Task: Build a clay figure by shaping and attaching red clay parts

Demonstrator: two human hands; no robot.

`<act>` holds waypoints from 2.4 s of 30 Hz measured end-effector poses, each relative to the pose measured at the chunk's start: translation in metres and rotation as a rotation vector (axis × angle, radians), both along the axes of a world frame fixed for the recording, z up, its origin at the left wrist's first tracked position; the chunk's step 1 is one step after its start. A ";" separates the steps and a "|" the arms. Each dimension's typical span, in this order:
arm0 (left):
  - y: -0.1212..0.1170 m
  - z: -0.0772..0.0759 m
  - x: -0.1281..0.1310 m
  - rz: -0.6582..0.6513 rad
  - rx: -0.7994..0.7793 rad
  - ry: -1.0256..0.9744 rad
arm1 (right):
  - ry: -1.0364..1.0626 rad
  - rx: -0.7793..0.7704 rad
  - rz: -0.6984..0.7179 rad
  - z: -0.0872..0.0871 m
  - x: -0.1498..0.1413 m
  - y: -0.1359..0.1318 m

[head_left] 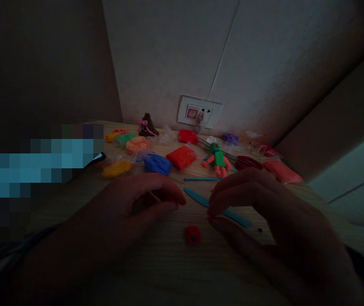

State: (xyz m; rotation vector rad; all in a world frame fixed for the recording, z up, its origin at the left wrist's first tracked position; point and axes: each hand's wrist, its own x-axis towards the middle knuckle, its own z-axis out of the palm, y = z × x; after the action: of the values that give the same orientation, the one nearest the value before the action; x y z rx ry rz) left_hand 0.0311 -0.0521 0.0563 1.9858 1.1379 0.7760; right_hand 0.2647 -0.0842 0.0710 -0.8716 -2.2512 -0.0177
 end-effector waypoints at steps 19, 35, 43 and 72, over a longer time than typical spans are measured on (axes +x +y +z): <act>-0.006 -0.017 -0.009 -0.074 0.451 0.145 | 0.206 -0.513 0.093 -0.004 0.002 0.006; -0.014 0.002 0.003 -0.267 -0.473 -0.303 | -0.076 -0.138 0.094 -0.005 0.000 -0.009; -0.022 -0.014 -0.005 -0.307 -0.126 -0.215 | 0.065 -0.096 0.133 -0.017 -0.008 -0.009; -0.014 0.008 0.000 -0.001 -0.213 -0.154 | -0.151 -0.377 0.112 -0.019 0.002 0.002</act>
State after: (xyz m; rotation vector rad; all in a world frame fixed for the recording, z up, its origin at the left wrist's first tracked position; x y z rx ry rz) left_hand 0.0313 -0.0658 0.0638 1.7213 1.0814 0.7597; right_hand 0.2672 -0.0824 0.0516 -0.9611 -2.4871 0.4178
